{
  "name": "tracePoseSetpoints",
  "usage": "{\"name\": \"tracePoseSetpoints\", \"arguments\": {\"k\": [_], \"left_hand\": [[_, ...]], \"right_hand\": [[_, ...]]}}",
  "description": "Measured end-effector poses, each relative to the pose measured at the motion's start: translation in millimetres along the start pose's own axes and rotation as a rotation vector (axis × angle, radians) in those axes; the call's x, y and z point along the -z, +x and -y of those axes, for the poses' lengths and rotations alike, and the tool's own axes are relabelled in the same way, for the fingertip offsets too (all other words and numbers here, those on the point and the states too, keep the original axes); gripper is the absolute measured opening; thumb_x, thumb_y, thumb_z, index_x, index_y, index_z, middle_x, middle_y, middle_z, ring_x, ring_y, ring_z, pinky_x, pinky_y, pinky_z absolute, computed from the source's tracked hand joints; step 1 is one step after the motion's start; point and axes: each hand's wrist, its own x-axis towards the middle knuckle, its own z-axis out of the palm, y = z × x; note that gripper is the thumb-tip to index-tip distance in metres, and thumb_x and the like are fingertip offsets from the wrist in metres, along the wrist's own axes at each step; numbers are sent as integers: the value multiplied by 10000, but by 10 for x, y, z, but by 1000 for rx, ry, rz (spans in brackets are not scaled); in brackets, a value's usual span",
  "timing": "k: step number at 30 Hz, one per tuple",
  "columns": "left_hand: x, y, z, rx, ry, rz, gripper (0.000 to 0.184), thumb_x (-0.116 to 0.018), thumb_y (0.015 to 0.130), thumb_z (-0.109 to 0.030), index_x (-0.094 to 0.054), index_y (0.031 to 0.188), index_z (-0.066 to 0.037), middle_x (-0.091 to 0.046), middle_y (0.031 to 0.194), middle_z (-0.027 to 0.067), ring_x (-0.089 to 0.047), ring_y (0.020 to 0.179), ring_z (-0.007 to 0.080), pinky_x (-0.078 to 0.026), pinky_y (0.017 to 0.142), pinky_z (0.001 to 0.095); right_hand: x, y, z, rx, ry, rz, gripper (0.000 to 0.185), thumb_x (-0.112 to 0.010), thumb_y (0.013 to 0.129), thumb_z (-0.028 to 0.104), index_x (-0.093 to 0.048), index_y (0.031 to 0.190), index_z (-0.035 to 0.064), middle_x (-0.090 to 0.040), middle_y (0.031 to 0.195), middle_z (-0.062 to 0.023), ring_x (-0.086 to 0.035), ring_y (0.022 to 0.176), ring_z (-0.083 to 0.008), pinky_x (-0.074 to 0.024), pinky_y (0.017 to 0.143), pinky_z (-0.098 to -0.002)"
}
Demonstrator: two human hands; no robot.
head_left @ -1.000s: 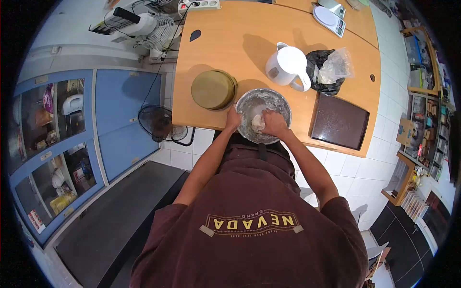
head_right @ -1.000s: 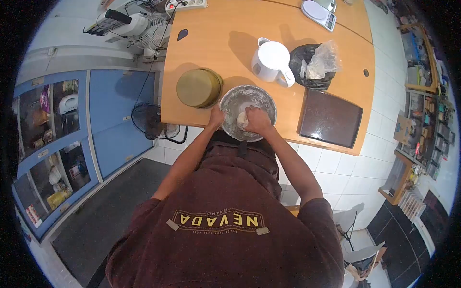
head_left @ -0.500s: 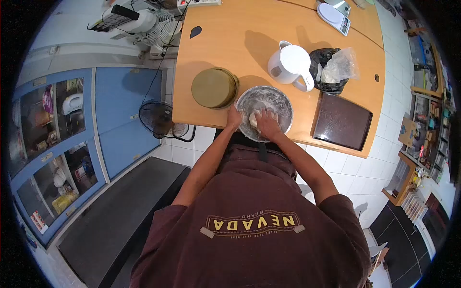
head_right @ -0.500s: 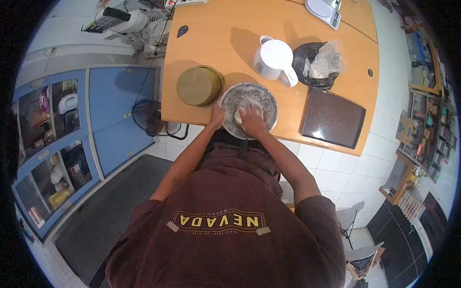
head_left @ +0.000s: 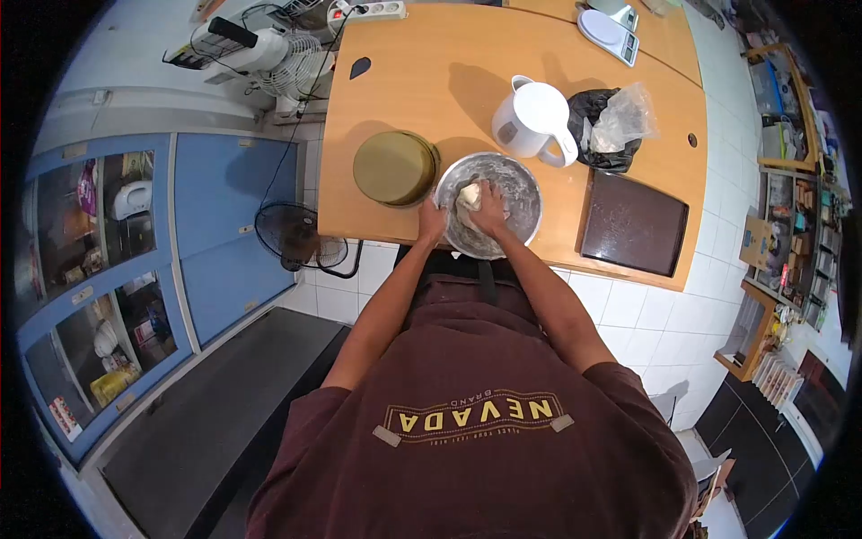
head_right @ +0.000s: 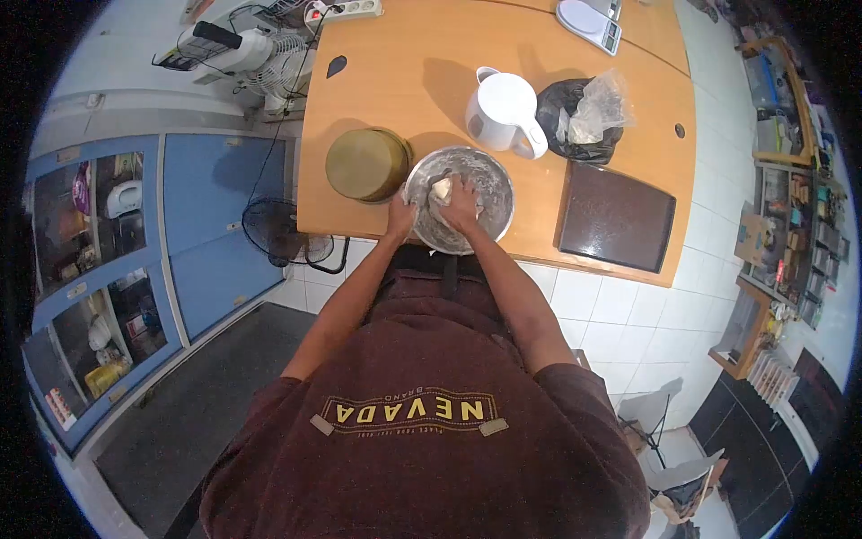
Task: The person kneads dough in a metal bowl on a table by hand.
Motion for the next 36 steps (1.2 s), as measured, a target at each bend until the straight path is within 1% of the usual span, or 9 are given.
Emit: {"name": "tracePoseSetpoints", "arguments": {"k": [3,9,12,15,20,23,30,33,36], "left_hand": [[25,-125,-62,-101,-4,-41,538,-552,798,37,-511,1334,29,-629,1248,235,-591,1199,361,-435,1024,404],[-81,-55,-111,-177,-41,-160,601,-548,735,104,-502,1333,55,-612,1254,258,-571,1217,378,-424,1044,409],[-120,-14,-76,-169,14,-166,608,-552,723,114,-519,1326,46,-627,1223,257,-579,1193,387,-425,1041,416],[-39,-56,-226,-281,20,-142,584,-586,725,99,-560,1303,22,-634,1194,264,-580,1166,417,-432,1024,439],[21,29,-298,-160,20,-98,577,-607,735,88,-563,1305,11,-620,1216,270,-559,1195,421,-421,1039,447],[-47,129,-90,-150,12,-81,598,-624,735,75,-545,1325,11,-603,1254,265,-548,1210,423,-418,1045,446],[-16,80,-72,-161,30,-91,653,-644,723,80,-494,1358,45,-584,1273,271,-535,1233,411,-412,1064,432],[-19,55,-65,-156,52,-92,646,-606,726,99,-490,1360,51,-599,1271,261,-558,1222,395,-420,1058,418],[-60,120,32,-185,44,-100,659,-587,727,110,-481,1374,43,-613,1265,250,-577,1211,381,-430,1048,405]], "right_hand": [[27,27,28,-9,39,-70,832,-772,744,386,-369,1426,133,-438,1352,-327,-421,1253,-562,-388,1020,-628],[351,-105,337,-45,68,55,891,-814,683,302,-386,1408,10,-532,1285,-322,-459,1277,-473,-399,1090,-469],[330,-223,341,99,-5,-72,858,-817,681,361,-425,1358,8,-515,1279,-322,-532,1193,-472,-471,989,-508],[421,-381,448,181,-95,-111,808,-812,678,301,-438,1313,-30,-517,1222,-306,-535,1122,-498,-468,952,-532],[403,-623,532,340,-58,-252,662,-804,659,235,-472,1180,-1,-510,1123,-263,-515,1061,-483,-436,933,-552],[427,-752,589,188,71,-313,618,-797,652,187,-470,1146,10,-497,1108,-257,-495,1072,-471,-427,943,-537],[490,-746,428,45,259,-580,748,-792,700,119,-471,1369,22,-481,1226,-293,-471,1182,-453,-377,1035,-515],[464,-618,382,-21,169,-487,718,-806,700,163,-505,1338,32,-473,1237,-297,-448,1215,-450,-375,1052,-510],[664,-546,570,-36,-196,-276,740,-809,691,212,-506,1344,40,-480,1233,-292,-446,1221,-456,-383,1053,-511]]}}
